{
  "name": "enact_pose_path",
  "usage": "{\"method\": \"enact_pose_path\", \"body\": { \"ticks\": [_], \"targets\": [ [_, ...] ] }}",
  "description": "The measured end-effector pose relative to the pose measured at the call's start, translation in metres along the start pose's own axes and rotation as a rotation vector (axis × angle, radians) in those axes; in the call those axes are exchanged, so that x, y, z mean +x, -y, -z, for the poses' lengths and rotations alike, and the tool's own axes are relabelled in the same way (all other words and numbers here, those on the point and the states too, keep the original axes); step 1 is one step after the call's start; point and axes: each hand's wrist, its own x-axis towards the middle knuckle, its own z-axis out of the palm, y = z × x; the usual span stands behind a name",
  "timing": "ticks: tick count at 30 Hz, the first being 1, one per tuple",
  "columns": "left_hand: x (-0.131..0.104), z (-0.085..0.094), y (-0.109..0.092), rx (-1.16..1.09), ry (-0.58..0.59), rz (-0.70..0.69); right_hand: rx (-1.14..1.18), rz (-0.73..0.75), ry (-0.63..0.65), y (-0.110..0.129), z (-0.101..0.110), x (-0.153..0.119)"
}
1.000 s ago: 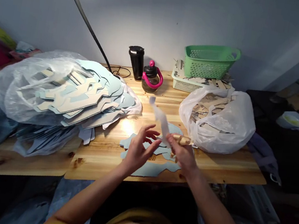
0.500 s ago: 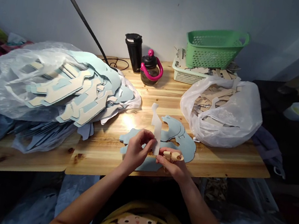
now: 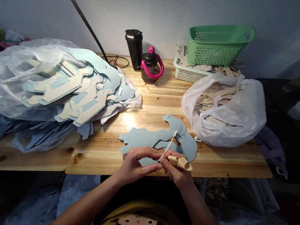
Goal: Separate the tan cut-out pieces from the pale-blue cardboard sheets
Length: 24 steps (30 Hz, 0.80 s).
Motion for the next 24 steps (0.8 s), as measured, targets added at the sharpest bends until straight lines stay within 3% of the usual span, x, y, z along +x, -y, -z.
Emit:
{"method": "enact_pose_path", "body": {
  "ticks": [8, 15, 20, 24],
  "targets": [
    [-0.004, 0.007, 0.011, -0.085, 0.005, 0.131, 0.032, -0.029, -0.025, -0.009, -0.008, 0.001],
    [-0.008, 0.003, 0.005, 0.074, 0.002, 0.139, 0.101, -0.07, -0.013, -0.013, -0.007, 0.0],
    [-0.012, -0.002, 0.006, 0.079, -0.029, 0.168, -0.073, -0.059, -0.039, -0.008, -0.008, 0.002],
    [-0.014, -0.008, 0.005, 0.21, -0.1, 0.069, -0.258, -0.008, -0.092, 0.0, -0.012, 0.004]
  ]
}}
